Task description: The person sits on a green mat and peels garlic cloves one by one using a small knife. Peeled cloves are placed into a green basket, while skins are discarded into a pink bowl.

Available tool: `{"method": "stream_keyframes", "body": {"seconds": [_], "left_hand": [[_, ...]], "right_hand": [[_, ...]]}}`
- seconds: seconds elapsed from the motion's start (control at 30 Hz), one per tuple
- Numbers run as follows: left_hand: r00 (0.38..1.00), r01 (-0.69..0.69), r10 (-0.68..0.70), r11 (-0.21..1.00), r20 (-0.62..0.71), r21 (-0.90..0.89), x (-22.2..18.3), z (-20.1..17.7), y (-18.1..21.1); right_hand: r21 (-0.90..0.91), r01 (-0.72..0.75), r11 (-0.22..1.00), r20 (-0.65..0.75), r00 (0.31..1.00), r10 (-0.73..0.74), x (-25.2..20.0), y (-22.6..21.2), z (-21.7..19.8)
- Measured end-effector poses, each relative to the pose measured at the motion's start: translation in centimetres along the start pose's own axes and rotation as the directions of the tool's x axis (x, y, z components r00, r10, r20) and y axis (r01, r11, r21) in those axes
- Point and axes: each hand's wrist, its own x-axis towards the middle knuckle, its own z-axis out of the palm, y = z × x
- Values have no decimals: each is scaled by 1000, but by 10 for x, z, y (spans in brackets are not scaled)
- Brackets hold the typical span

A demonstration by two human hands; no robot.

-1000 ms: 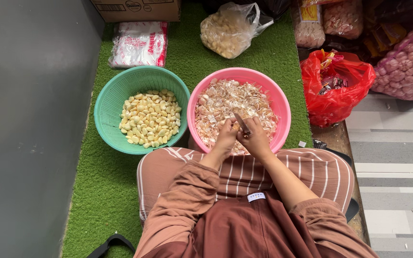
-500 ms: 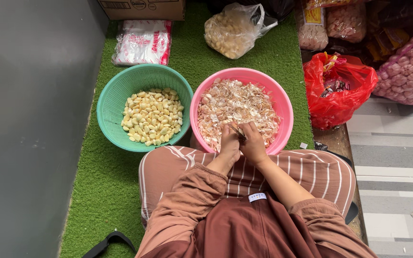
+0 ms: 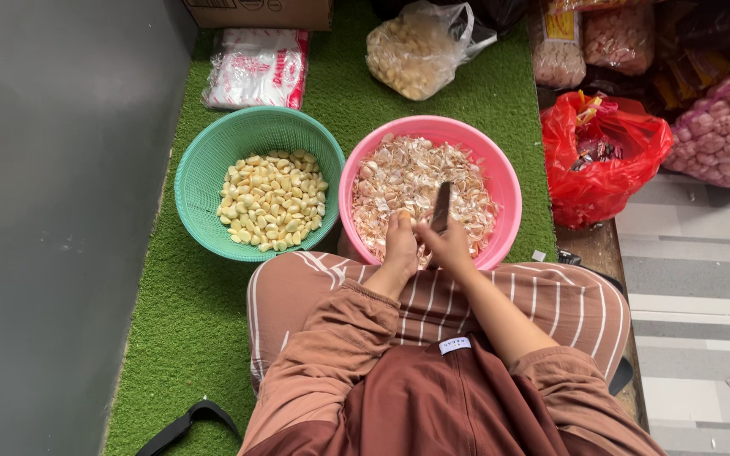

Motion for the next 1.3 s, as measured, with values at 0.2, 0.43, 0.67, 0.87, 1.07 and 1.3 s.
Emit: {"method": "stream_keyframes", "body": {"seconds": [0.2,0.43,0.67,0.87,1.07,1.3], "left_hand": [[999,-18,17,999,46,27,-1,3,20],[988,-143,152,946,-9,292,15,-11,28],[973,-177,116,929,198,326,5,-8,7],[925,244,-222,969,310,-33,9,-11,8],[939,92,-145,980,312,179,2,-9,15],[888,-69,-62,961,455,266,5,-11,6]], "right_hand": [[607,-192,771,113,981,155,5,-8,-17],[567,-192,801,80,981,179,6,-23,-27],[85,41,996,34,998,-44,-2,-22,-24],[146,172,974,34,983,-179,-13,-47,-26],[168,83,982,-3,996,-84,-5,-53,-35],[-246,335,910,-20,936,-350,-14,-58,-37]]}}
